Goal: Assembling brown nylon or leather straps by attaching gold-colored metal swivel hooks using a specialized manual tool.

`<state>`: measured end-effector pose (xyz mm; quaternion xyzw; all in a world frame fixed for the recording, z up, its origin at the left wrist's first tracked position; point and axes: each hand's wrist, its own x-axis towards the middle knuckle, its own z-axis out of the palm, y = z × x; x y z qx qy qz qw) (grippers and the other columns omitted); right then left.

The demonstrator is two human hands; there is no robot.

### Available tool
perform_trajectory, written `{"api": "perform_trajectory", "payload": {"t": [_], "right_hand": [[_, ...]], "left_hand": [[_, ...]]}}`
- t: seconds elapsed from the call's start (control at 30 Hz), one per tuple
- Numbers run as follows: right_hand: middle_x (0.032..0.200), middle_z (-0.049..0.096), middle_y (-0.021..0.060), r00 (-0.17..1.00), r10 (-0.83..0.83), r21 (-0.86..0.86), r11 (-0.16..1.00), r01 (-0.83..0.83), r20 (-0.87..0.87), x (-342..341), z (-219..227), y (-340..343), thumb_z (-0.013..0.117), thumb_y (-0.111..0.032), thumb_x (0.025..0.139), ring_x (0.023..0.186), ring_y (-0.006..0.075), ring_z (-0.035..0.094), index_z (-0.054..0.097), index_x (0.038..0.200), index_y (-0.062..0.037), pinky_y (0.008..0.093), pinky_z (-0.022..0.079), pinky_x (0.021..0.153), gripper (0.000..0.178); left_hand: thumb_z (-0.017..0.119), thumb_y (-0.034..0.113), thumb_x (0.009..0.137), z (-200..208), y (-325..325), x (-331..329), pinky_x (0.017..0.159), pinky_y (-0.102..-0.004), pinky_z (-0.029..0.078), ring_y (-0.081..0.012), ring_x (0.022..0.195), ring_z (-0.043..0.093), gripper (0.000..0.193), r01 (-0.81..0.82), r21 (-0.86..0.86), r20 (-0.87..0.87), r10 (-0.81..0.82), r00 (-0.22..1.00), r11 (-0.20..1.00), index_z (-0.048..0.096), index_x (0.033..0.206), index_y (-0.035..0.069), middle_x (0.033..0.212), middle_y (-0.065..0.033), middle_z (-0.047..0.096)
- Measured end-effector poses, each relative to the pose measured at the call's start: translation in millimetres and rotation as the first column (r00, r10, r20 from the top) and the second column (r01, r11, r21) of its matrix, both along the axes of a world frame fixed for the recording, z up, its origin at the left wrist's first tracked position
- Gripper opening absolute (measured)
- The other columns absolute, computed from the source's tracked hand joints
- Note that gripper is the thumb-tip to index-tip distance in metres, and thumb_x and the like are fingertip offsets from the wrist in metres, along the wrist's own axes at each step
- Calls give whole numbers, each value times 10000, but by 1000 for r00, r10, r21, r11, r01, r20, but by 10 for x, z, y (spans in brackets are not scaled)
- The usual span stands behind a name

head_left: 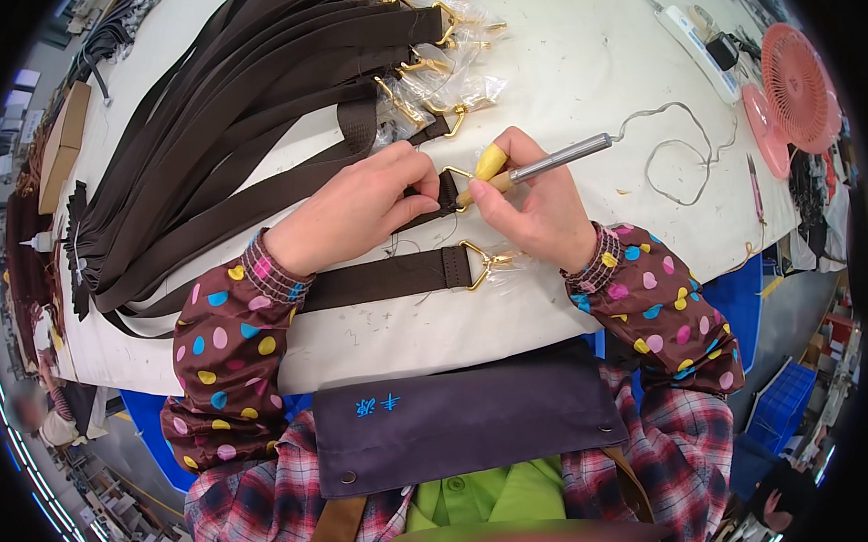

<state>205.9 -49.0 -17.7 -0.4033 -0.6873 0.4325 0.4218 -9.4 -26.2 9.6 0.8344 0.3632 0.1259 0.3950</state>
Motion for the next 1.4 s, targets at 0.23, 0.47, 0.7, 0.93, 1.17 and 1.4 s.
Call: {"api": "perform_trajectory", "payload": {"t": [0.23, 0.47, 0.7, 0.93, 1.17, 1.4], "right_hand": [[685, 562, 67, 1000, 7, 4, 1000, -7, 30, -4, -18, 12, 677, -107, 791, 606, 130, 531, 487, 821, -16, 266, 430, 553, 213], [687, 548, 70, 998, 1, -9, 1000, -1, 56, -3, -21, 11, 681, -116, 784, 601, 145, 524, 483, 820, -18, 277, 427, 545, 224], [692, 550, 82, 997, -4, 10, 1000, 3, 74, -3, -27, 15, 682, -116, 782, 597, 166, 532, 481, 822, -17, 289, 432, 541, 227], [713, 574, 86, 997, -9, 16, 1000, 8, 75, -6, 20, 27, 673, -91, 793, 608, 157, 561, 483, 832, -17, 273, 443, 562, 208], [729, 584, 66, 999, -34, -65, 997, 32, -34, -101, 16, 99, 665, -81, 817, 615, 121, 561, 488, 876, -21, 254, 436, 567, 197], [722, 560, 62, 998, -62, -32, 998, 63, 24, -101, -13, 107, 668, -87, 819, 617, 116, 528, 484, 873, -29, 260, 426, 554, 200]], "left_hand": [[614, 131, 892, 9, -22, 2, 715, -371, 464, -301, 817, 557, 140, -61, -53, -15, 60, 998, 997, 508, 904, 42, 893, -108, 528], [615, 128, 892, -1, -21, 9, 715, -367, 466, -300, 813, 561, 140, -62, -53, -7, 61, 998, 997, 505, 903, 41, 890, -108, 528], [616, 121, 889, 3, -23, 14, 719, -368, 466, -301, 819, 558, 139, -68, -61, -2, 68, 998, 996, 505, 901, 39, 891, -108, 529], [583, 123, 924, -4, -32, 30, 576, -331, 470, -207, 625, 560, 140, -198, -169, 20, 205, 979, 966, 475, 921, 34, 818, -101, 525], [548, 125, 953, -131, -109, 73, 413, -260, 421, -118, 519, 526, 136, -362, -239, 140, 401, 905, 901, 447, 949, 34, 751, -60, 541], [554, 112, 946, -65, -124, 120, 416, -273, 419, -125, 504, 528, 148, -404, -267, 104, 443, 891, 875, 435, 936, 25, 707, -50, 553]]}}
